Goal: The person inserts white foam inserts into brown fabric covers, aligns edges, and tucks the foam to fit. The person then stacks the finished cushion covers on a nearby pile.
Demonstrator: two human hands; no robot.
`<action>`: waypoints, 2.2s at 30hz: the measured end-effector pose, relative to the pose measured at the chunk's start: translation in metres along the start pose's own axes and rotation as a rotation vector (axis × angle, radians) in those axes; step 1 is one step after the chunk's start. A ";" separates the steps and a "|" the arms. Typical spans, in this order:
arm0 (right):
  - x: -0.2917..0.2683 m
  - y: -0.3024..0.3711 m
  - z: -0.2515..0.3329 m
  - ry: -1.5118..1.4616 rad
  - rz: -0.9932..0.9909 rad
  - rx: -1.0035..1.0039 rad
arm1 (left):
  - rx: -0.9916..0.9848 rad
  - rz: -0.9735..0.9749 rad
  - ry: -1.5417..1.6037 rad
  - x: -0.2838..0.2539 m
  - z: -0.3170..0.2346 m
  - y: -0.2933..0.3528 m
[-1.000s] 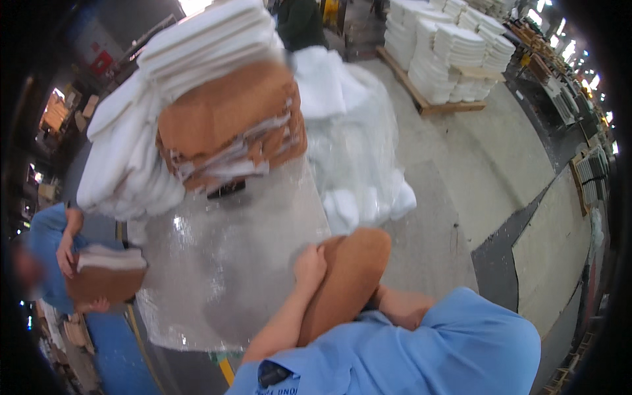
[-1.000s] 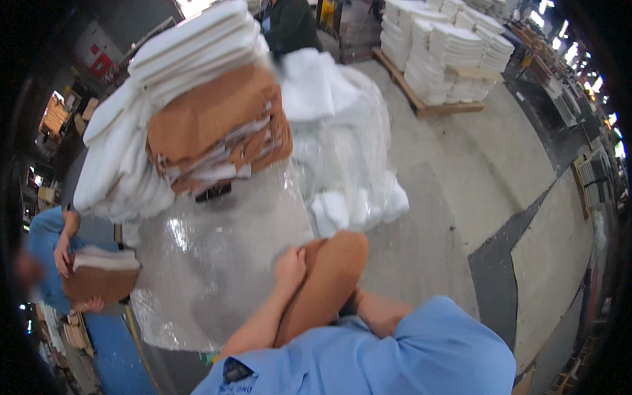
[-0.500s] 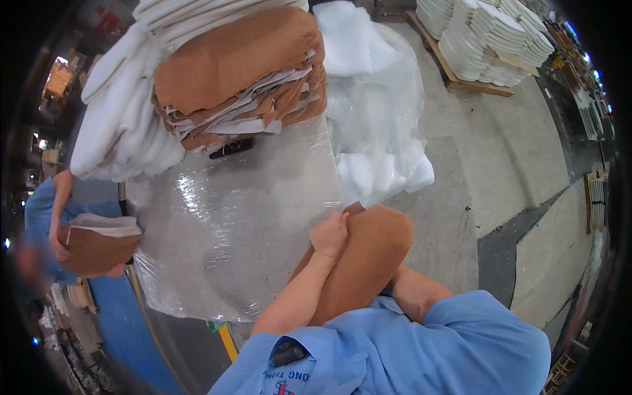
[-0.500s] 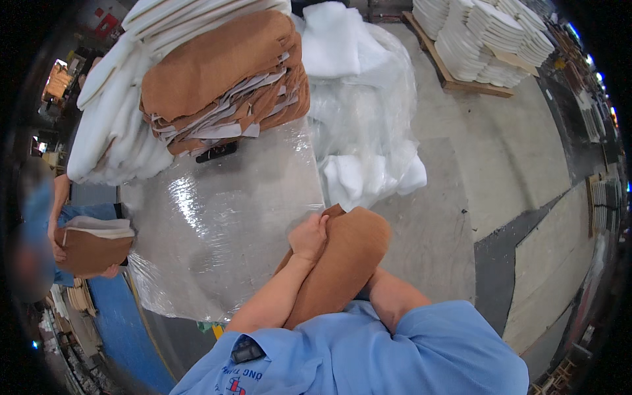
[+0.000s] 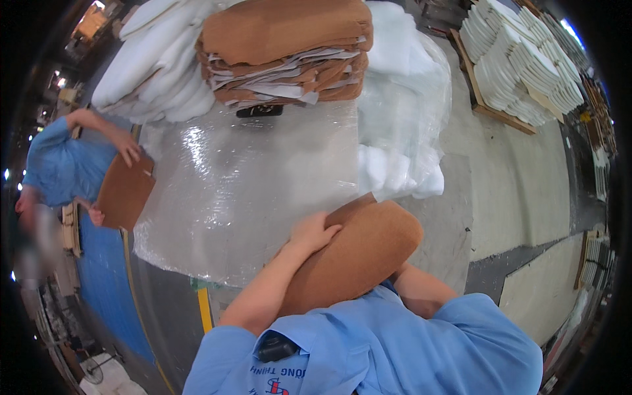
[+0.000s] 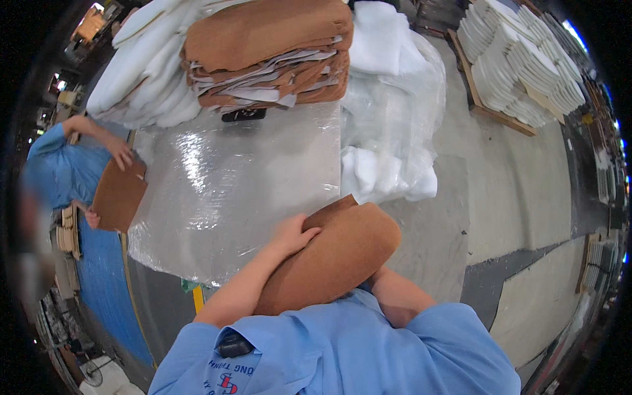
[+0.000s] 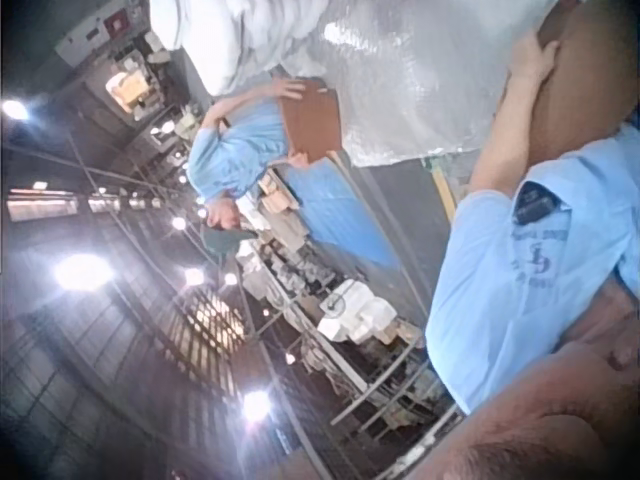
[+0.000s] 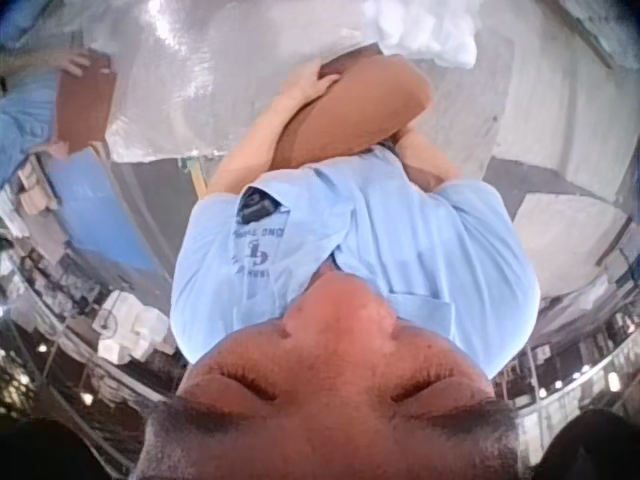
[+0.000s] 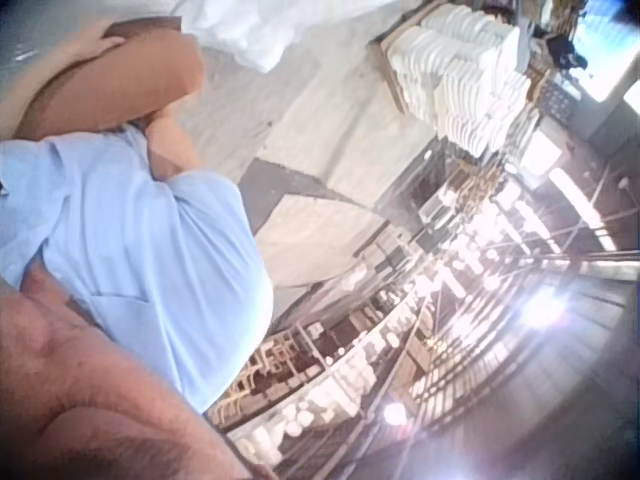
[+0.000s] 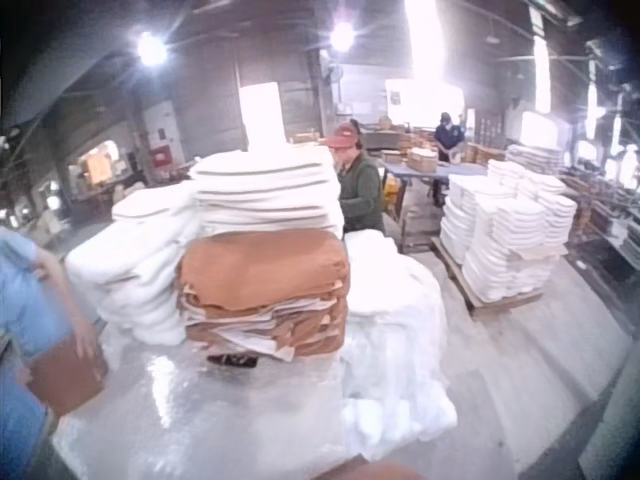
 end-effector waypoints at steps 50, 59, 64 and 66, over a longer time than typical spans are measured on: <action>0.117 -0.001 0.103 1.617 -0.612 -0.637 | -0.414 -0.314 -0.203 -0.039 0.108 0.155; 0.175 0.094 0.026 2.400 0.284 -0.170 | -0.095 -0.095 0.063 -0.065 0.018 0.173; 0.139 0.132 -0.026 2.678 0.438 -0.084 | 0.089 -0.004 0.063 0.002 -0.012 0.176; 0.131 0.117 -0.025 2.648 0.410 -0.015 | 0.022 0.059 0.059 0.011 -0.004 0.173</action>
Point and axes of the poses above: each hand's wrist, its own y-axis away from the middle knuckle, its own x-axis out of the palm, z = x × y, the point moved 8 cm from there along -y, towards the middle knuckle, and after that the axes turned 15 degrees about x, right-handed, at the moved point
